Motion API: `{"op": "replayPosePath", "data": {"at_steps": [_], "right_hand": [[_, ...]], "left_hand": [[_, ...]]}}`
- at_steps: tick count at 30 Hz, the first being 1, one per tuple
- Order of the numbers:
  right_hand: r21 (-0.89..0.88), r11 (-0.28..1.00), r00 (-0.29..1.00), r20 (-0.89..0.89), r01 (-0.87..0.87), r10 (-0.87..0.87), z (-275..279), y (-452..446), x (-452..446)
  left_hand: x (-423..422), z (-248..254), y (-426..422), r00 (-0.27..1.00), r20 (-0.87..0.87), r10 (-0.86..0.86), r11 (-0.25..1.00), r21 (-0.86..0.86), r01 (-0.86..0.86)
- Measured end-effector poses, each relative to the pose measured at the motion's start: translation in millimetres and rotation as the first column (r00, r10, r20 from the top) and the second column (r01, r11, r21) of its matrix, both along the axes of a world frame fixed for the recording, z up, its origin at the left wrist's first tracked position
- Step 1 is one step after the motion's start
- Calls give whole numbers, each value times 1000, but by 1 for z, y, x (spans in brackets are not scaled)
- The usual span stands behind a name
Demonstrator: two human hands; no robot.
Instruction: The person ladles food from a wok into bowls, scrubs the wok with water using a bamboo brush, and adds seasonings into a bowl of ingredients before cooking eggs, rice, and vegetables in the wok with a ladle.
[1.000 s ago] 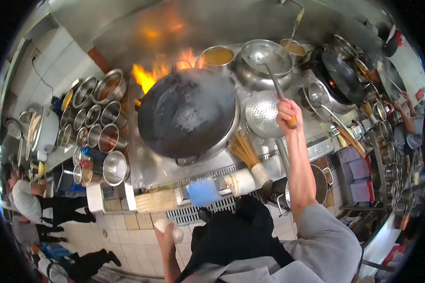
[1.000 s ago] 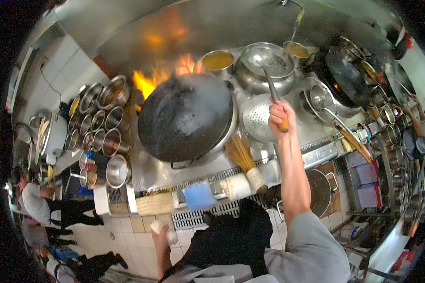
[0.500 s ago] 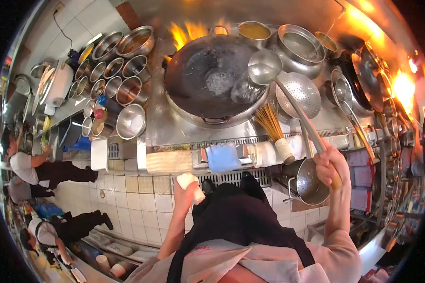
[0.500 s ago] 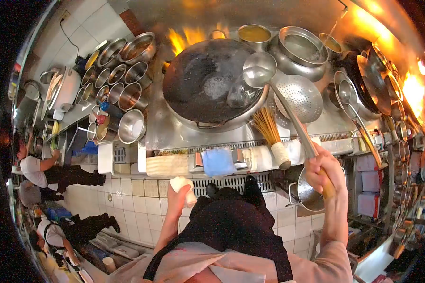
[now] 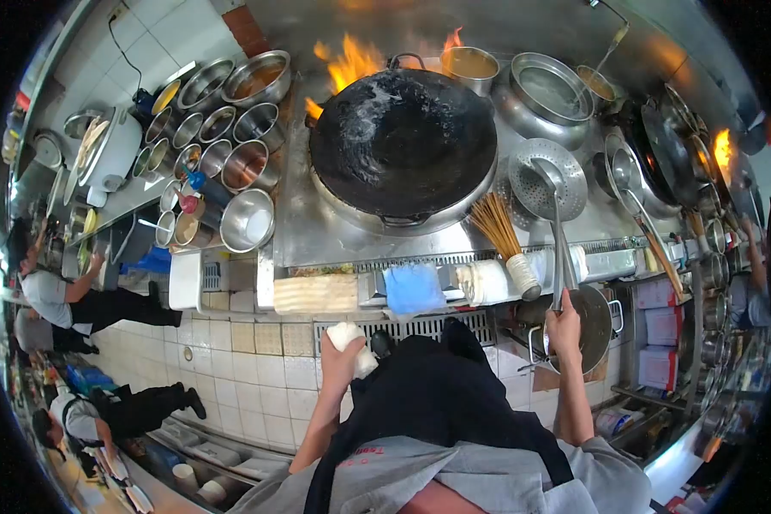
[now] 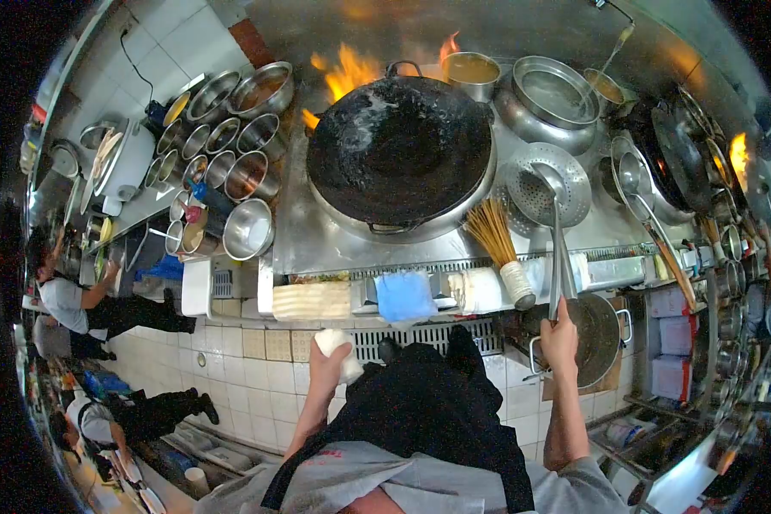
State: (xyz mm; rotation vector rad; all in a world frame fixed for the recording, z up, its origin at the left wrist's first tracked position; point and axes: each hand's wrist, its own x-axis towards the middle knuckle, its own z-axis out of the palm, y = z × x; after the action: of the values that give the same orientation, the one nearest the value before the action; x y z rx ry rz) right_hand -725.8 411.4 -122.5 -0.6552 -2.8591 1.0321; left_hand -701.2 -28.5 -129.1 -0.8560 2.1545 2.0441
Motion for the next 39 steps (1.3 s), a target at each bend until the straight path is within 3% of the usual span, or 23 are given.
{"op": "replayPosePath", "data": {"at_steps": [1,2,5,8,11,12,13,15,17,19,21,23,25,26,28,30,33,35,37,39], "right_hand": [[293,952,994,-23,-95,106,-5,9,-3],[559,812,978,-14,-167,210,-10,14,-6],[468,878,991,-20,-104,129,47,-42,-37],[371,895,965,177,-249,195,34,-62,-63],[215,964,986,-29,-154,164,-22,-38,-63],[-395,916,990,136,77,-24,-1,-41,-64],[-590,795,990,105,141,-97,19,-43,-57],[-880,430,965,104,202,-240,60,-49,-40],[-826,553,959,-56,112,-278,111,-72,-53],[-674,734,980,-187,-81,-63,131,-61,-91],[-281,915,955,-148,-290,258,153,-53,-146],[-75,877,879,6,-474,476,156,-75,-204],[41,704,695,216,-709,686,131,-129,-257],[-68,745,696,310,-664,648,136,-174,-269],[98,774,780,74,-626,622,73,-230,-333],[-178,907,910,94,-383,403,80,-274,-373],[38,931,920,-138,-364,366,36,-292,-356],[15,855,851,-95,-518,517,53,-283,-304],[89,790,794,1,-606,608,68,-272,-266],[240,738,768,56,-630,638,76,-267,-289]], "left_hand": [[-2,1,1,1000,-13,-7,1000,12,7],[-4,2,1,1000,-27,-17,1000,23,17],[-9,8,4,999,-32,-35,998,45,37],[-12,8,5,998,-49,-47,998,44,49],[-8,6,-3,998,-55,-31,999,35,33],[-5,5,-5,998,-54,-16,999,35,18],[-1,7,-8,999,-42,18,999,31,-16],[7,11,-15,996,-16,93,995,23,-93],[19,13,-19,986,-20,167,985,46,-166],[26,22,-24,975,-21,222,974,48,-221],[35,24,-28,963,-20,269,962,60,-268],[48,20,-34,947,-2,322,946,31,-321],[59,14,-38,921,-13,389,921,-11,-389],[70,4,-41,909,0,416,908,-45,-416],[79,0,-41,882,71,465,885,-35,-464],[92,1,-41,871,111,478,878,-24,-479],[94,-2,-41,872,118,475,873,63,-484],[92,-7,-48,872,110,477,870,83,-486],[86,-5,-53,862,111,494,860,78,-503],[76,-6,-57,852,86,516,849,76,-522]]}}
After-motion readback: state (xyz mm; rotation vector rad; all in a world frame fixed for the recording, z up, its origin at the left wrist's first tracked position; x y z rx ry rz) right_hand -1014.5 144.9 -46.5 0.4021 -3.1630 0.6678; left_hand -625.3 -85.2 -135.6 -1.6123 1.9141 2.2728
